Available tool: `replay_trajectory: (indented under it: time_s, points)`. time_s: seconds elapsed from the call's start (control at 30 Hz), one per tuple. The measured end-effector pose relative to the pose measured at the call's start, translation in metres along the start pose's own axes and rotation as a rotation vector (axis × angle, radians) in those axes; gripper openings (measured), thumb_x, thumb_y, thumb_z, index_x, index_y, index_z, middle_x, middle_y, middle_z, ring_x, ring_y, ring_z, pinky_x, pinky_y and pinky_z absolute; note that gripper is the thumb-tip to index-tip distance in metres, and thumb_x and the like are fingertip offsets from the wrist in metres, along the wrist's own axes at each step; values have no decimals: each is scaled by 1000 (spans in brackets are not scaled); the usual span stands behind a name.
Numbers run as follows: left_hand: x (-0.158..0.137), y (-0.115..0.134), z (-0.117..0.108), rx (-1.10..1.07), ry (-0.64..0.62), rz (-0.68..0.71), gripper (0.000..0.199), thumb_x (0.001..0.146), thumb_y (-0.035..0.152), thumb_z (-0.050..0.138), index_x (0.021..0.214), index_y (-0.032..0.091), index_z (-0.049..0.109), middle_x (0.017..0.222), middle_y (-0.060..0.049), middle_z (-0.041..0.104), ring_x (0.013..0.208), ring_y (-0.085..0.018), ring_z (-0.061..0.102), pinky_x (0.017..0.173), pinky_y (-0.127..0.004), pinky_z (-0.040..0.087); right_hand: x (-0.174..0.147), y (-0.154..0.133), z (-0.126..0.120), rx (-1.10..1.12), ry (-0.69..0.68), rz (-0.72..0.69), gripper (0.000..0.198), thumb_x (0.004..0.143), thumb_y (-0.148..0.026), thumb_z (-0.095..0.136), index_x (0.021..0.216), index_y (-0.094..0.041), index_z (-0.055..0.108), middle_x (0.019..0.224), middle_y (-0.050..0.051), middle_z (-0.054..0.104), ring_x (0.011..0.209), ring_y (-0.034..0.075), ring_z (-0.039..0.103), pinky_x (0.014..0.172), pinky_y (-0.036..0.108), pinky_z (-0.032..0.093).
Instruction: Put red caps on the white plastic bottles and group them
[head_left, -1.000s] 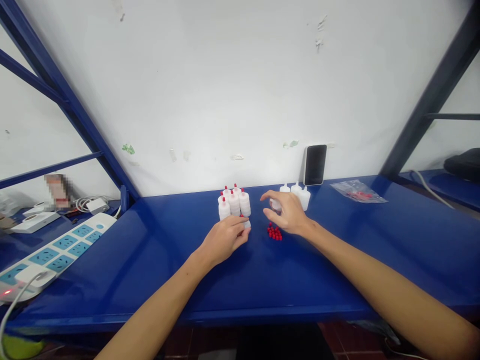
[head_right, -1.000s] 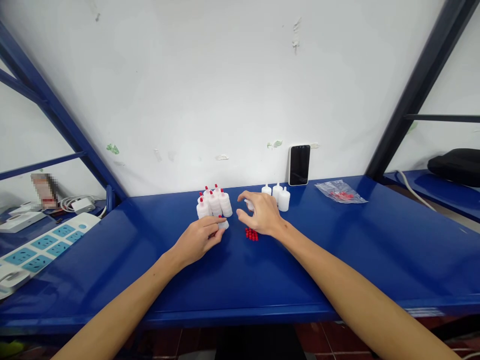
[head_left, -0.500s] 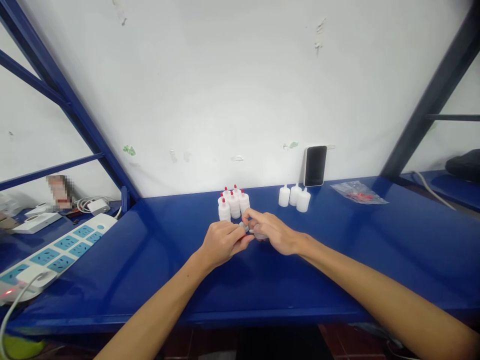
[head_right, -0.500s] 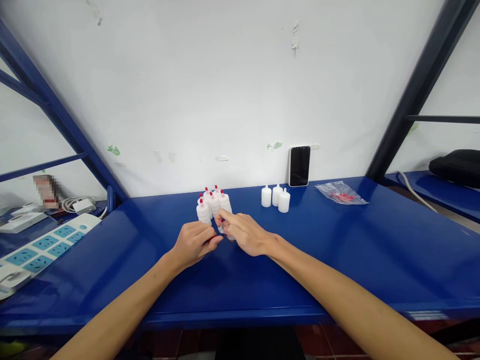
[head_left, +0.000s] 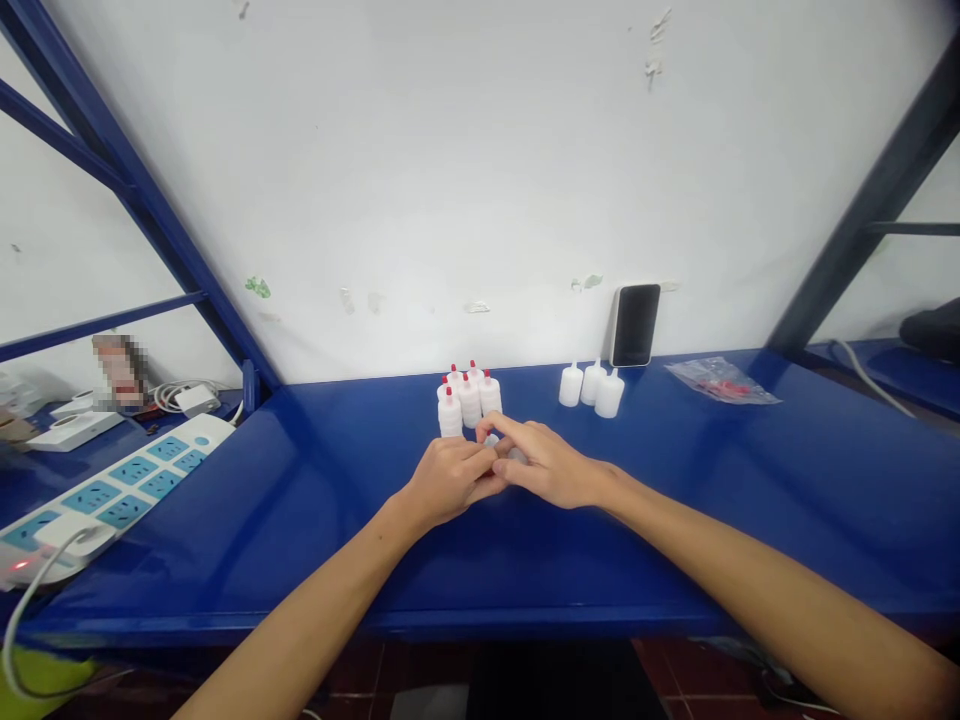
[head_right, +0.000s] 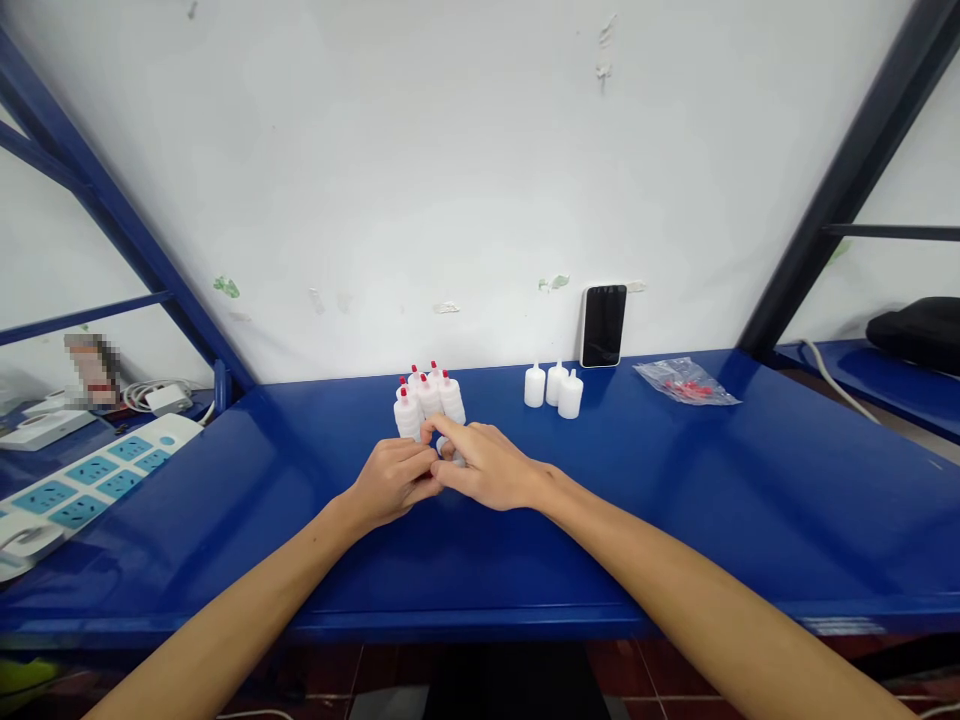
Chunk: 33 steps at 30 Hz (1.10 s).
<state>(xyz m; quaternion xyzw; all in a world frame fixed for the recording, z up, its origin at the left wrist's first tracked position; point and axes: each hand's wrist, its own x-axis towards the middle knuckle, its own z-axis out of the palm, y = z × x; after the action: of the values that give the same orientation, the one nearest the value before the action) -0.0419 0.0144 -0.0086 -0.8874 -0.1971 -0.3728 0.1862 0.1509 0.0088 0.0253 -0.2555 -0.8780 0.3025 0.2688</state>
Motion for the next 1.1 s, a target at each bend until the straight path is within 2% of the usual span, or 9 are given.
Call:
replay_trajectory:
  time_s: [0.3, 0.37, 0.47, 0.53, 0.6, 0.73, 0.9, 1.0, 1.1]
  points:
    - [9, 5, -11, -25, -7, -98, 39, 98, 30, 49, 60, 17, 47, 57, 2, 52, 59, -11, 47, 66, -29, 37, -3, 23, -15, 89, 323, 59, 7, 88, -25, 38, 94, -22, 40, 58, -8, 43, 52, 12, 38, 55, 25, 29]
    - [8, 6, -11, -85, -3, -74, 37, 98, 28, 47, 63, 17, 49, 59, 1, 56, 57, -10, 49, 62, -27, 40, -2, 23, -15, 95, 306, 70, 13, 84, -22, 39, 98, -23, 37, 65, -6, 46, 57, 13, 41, 58, 26, 32]
    - [5, 5, -11, -157, 26, -67, 28, 98, 25, 47, 72, 17, 53, 90, -6, 71, 70, -11, 63, 64, -23, 48, 0, 20, -14, -18, 267, 86, 27, 77, -16, 43, 100, -24, 33, 82, -3, 47, 65, 14, 43, 62, 27, 34]
    - [5, 4, -10, -163, 37, -52, 25, 97, 25, 50, 73, 16, 53, 111, -10, 69, 85, -14, 68, 70, -24, 53, 1, 19, -11, -81, 228, 77, 31, 76, -13, 44, 102, -24, 31, 87, -2, 46, 66, 14, 42, 64, 27, 35]
    - [5, 3, -9, -154, 42, -12, 26, 96, 26, 52, 71, 16, 51, 118, -12, 68, 97, -18, 68, 78, -28, 56, 1, 18, -8, -71, 159, 45, 34, 77, -11, 44, 105, -24, 30, 85, -3, 47, 63, 12, 42, 63, 26, 35]
    - [6, 3, -8, -155, 51, 32, 24, 96, 26, 51, 74, 16, 52, 120, -14, 67, 108, -22, 66, 87, -34, 57, 0, 16, -2, 19, 78, 8, 42, 80, -11, 49, 115, -24, 30, 75, -7, 47, 56, 10, 42, 58, 23, 34]
    - [4, 0, -9, -122, 95, -7, 20, 96, 22, 50, 78, 16, 55, 112, -13, 70, 100, -18, 68, 83, -29, 59, 0, 10, 3, 38, 80, 18, 45, 82, -19, 55, 123, -23, 37, 71, -7, 48, 55, 10, 43, 54, 22, 32]
    - [3, -4, -11, -90, 154, -96, 24, 96, 19, 49, 73, 16, 54, 112, -12, 71, 96, -16, 69, 80, -26, 59, 2, 12, 2, -56, 178, 49, 42, 79, -14, 51, 120, -22, 48, 67, -7, 51, 55, 10, 43, 56, 23, 32]
    - [4, -6, -11, -70, 153, -157, 26, 95, 16, 49, 70, 16, 53, 111, -11, 71, 96, -16, 69, 82, -28, 58, 3, 21, -5, -91, 372, 107, 27, 76, -13, 49, 101, -20, 59, 59, -7, 48, 52, 10, 40, 57, 24, 32]
